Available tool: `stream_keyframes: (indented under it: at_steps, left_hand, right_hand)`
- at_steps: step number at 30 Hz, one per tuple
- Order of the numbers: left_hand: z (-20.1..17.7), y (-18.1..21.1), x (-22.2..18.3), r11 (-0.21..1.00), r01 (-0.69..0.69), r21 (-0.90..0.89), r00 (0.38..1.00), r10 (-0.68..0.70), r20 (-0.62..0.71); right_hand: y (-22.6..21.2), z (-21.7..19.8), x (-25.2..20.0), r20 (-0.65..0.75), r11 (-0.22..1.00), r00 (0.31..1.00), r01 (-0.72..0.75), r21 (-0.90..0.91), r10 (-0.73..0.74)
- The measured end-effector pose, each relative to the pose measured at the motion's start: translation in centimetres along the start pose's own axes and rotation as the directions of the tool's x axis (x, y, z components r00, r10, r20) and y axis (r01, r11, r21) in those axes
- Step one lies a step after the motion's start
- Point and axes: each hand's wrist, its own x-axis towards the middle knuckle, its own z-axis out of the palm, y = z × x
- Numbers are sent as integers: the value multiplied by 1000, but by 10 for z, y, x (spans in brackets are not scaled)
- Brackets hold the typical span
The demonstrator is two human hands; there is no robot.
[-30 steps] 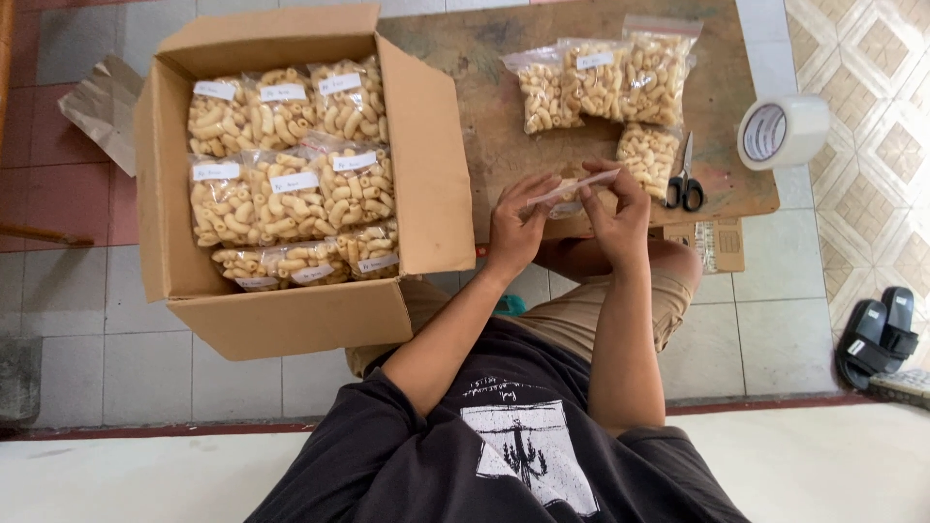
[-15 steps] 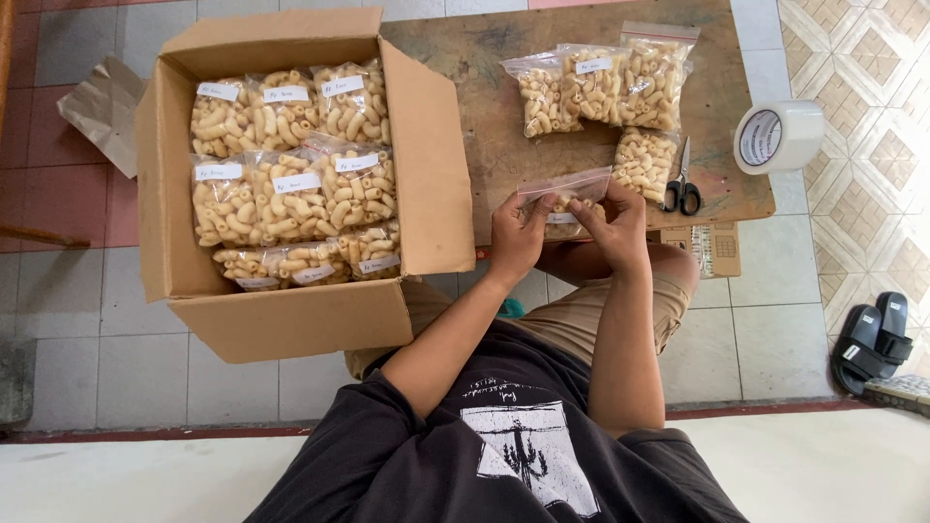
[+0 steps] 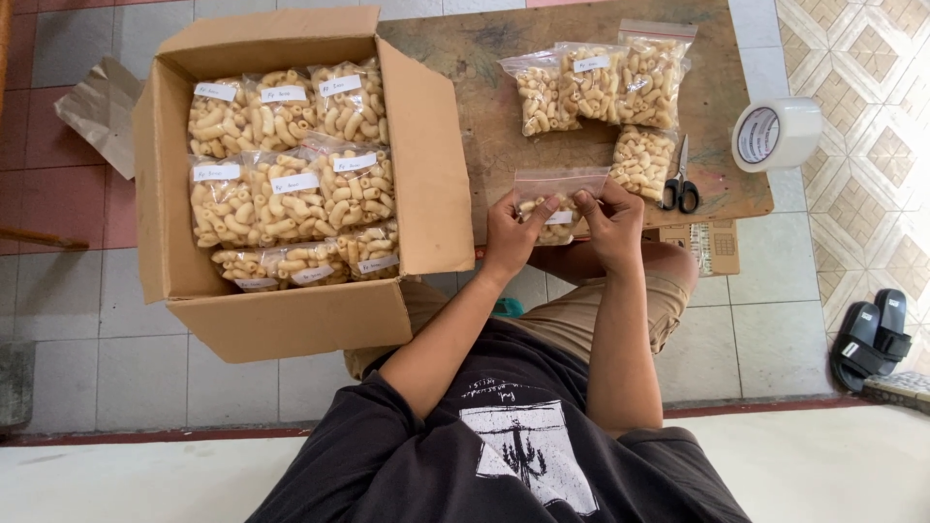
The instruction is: Inspecting and packing small bags of snacks into a cardboard box
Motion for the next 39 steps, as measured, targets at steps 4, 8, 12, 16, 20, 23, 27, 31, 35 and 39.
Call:
stream_keyframes:
  at_steps: [4, 8, 12, 16, 20, 23, 27, 31, 35, 39]
  left_hand:
    - [5, 3, -1, 1000, -8, 23, 1000, 9, -10]
    - [6, 6, -2, 1000, 20, 12, 1000, -19, -17]
    - [10, 20, -8, 998, 59, -29, 998, -60, -21]
    - [20, 37, -19, 992, 116, -42, 993, -118, -30]
    - [28, 49, -22, 989, 142, 30, 988, -140, -64]
    - [25, 42, -18, 988, 157, 8, 984, -156, -89]
    - [23, 35, -10, 983, 182, 37, 980, -178, -89]
    - [20, 34, -10, 976, 212, 56, 974, -207, -95]
    - [19, 41, -15, 967, 205, 153, 979, -203, -30]
    - [22, 50, -21, 969, 162, 186, 985, -171, 32]
  right_hand:
    - [-21, 7, 1, -18, 999, 999, -29, 26, 30]
    - [-33, 11, 3, -30, 999, 999, -26, 27, 27]
    - [-10, 10, 4, -145, 994, 989, -24, 110, 40]
    - [-14, 9, 3, -203, 992, 978, -13, 124, 38]
    - [-27, 17, 7, -245, 991, 970, 25, 134, 9]
    - [-16, 11, 6, -243, 990, 970, 42, 134, -8]
    - [-20, 9, 5, -254, 996, 966, 59, 68, -39]
    - [-54, 9, 8, -393, 967, 902, 84, -240, -176]
    - [-95, 10, 15, -70, 867, 928, 314, -386, -367]
    - [-95, 12, 17, 132, 839, 957, 289, -461, -257]
